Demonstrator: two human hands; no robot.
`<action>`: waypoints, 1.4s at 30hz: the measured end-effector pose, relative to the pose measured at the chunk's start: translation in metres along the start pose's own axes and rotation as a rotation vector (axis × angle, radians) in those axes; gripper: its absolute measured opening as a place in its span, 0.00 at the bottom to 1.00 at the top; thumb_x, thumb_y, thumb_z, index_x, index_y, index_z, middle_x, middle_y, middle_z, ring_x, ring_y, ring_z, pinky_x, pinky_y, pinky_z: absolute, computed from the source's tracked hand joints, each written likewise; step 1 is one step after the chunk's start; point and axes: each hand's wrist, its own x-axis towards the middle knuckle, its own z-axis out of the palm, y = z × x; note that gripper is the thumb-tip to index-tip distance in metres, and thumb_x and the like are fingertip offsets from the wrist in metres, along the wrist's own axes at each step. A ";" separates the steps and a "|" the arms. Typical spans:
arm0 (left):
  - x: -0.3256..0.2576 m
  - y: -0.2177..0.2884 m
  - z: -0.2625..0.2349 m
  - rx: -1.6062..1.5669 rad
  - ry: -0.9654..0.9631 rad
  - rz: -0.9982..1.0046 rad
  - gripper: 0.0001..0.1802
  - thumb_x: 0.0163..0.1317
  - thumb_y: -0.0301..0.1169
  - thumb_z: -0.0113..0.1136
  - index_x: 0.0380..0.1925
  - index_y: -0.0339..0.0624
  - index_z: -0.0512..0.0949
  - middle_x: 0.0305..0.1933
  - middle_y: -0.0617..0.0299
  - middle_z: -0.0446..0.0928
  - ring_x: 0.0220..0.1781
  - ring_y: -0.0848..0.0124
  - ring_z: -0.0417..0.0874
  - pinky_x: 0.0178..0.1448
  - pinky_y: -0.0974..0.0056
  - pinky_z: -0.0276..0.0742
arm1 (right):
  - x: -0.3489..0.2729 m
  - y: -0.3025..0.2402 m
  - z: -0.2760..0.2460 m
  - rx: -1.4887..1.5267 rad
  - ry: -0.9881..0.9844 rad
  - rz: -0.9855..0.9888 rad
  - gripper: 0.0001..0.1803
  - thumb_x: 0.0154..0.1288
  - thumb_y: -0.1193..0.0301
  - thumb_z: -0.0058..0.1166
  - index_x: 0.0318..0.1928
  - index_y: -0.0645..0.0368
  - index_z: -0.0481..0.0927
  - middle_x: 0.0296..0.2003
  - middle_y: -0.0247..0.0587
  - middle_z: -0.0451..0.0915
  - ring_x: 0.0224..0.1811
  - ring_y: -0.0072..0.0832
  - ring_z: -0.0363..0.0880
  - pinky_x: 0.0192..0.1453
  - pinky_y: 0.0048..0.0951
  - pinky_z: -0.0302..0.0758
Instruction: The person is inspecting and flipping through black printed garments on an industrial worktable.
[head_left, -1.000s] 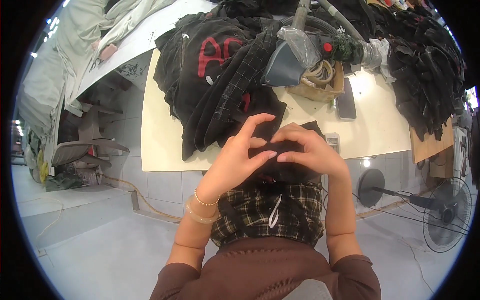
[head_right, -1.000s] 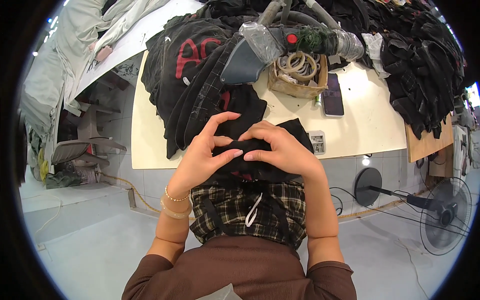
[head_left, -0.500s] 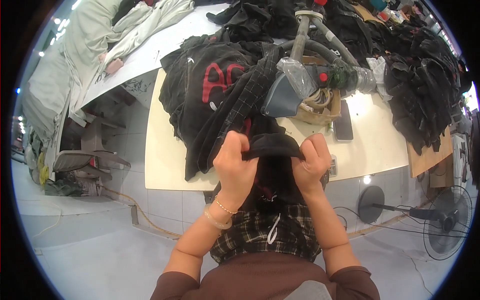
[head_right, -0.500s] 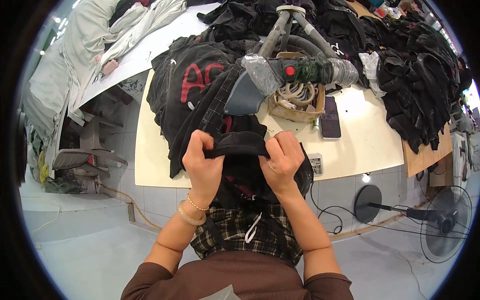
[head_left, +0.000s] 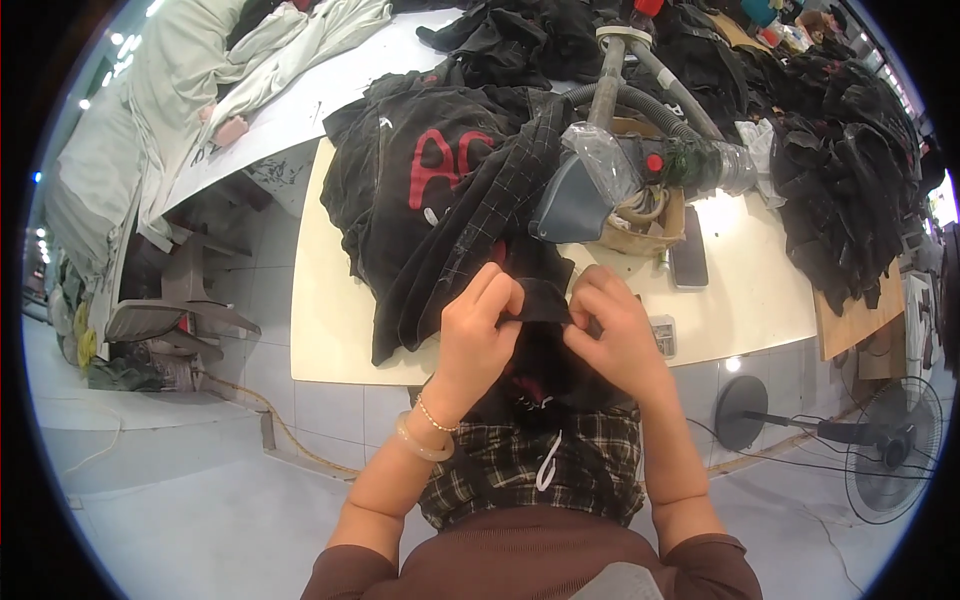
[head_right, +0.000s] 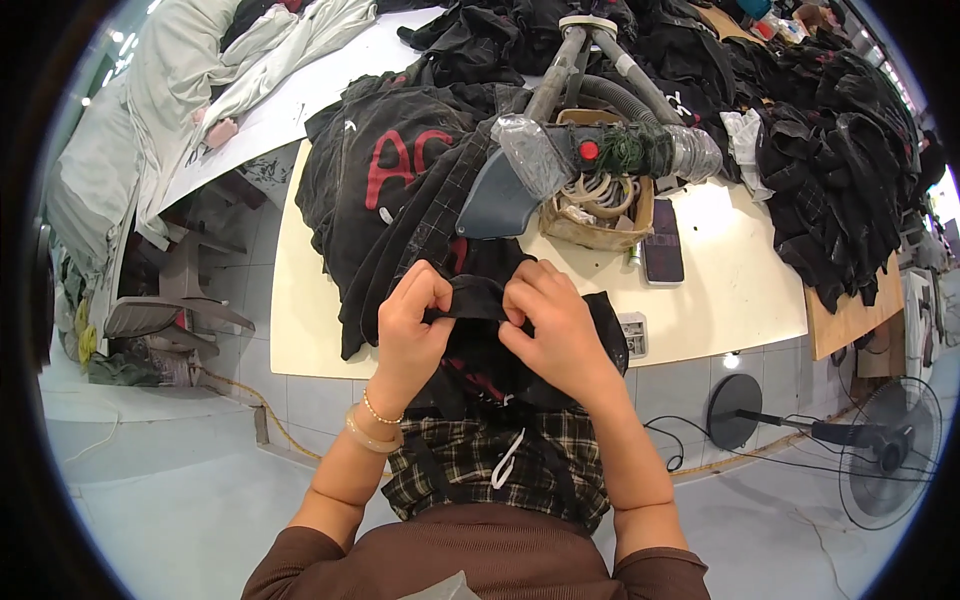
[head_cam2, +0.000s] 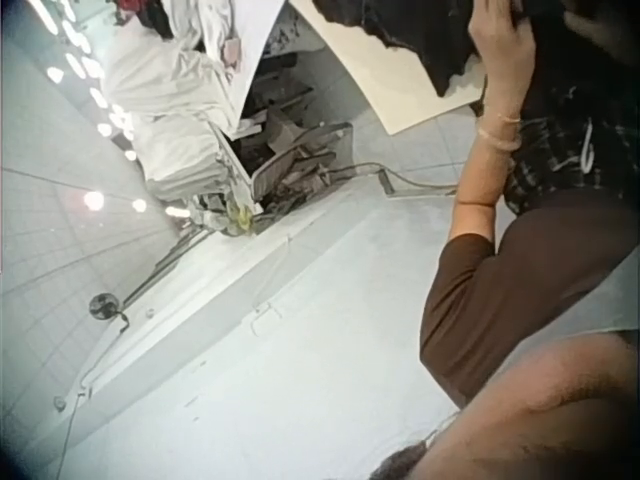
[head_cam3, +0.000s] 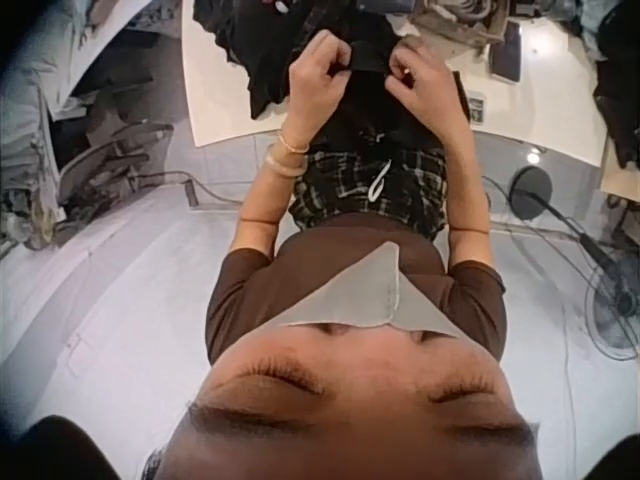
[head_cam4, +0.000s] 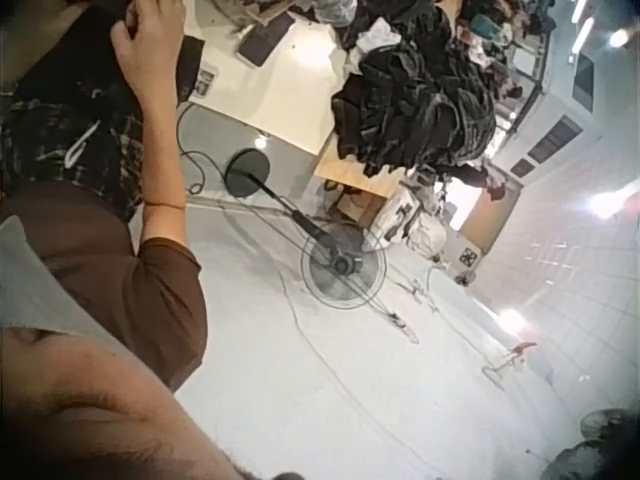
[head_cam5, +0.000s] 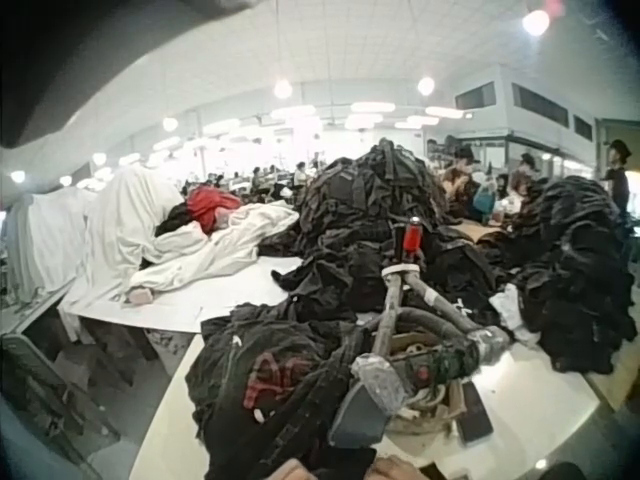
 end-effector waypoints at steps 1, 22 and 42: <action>0.000 0.001 0.002 0.040 0.028 0.007 0.15 0.36 0.09 0.52 0.24 0.36 0.64 0.24 0.60 0.61 0.24 0.69 0.63 0.30 0.68 0.64 | -0.001 -0.002 0.004 -0.044 0.060 -0.016 0.13 0.44 0.80 0.58 0.26 0.60 0.64 0.26 0.41 0.68 0.27 0.37 0.68 0.34 0.32 0.68; 0.008 -0.011 0.031 0.073 0.451 -0.053 0.12 0.46 0.11 0.62 0.31 0.35 0.76 0.25 0.65 0.73 0.26 0.78 0.73 0.32 0.73 0.70 | 0.008 -0.011 0.043 0.220 0.512 0.269 0.10 0.64 0.79 0.43 0.46 0.64 0.69 0.26 0.41 0.72 0.23 0.22 0.67 0.30 0.24 0.67; 0.016 0.002 0.031 -0.088 0.459 -0.235 0.09 0.49 0.14 0.65 0.28 0.34 0.74 0.23 0.67 0.74 0.26 0.81 0.72 0.33 0.74 0.69 | 0.012 -0.004 0.047 0.426 0.599 0.242 0.10 0.63 0.78 0.46 0.45 0.65 0.70 0.30 0.34 0.72 0.31 0.19 0.68 0.37 0.21 0.68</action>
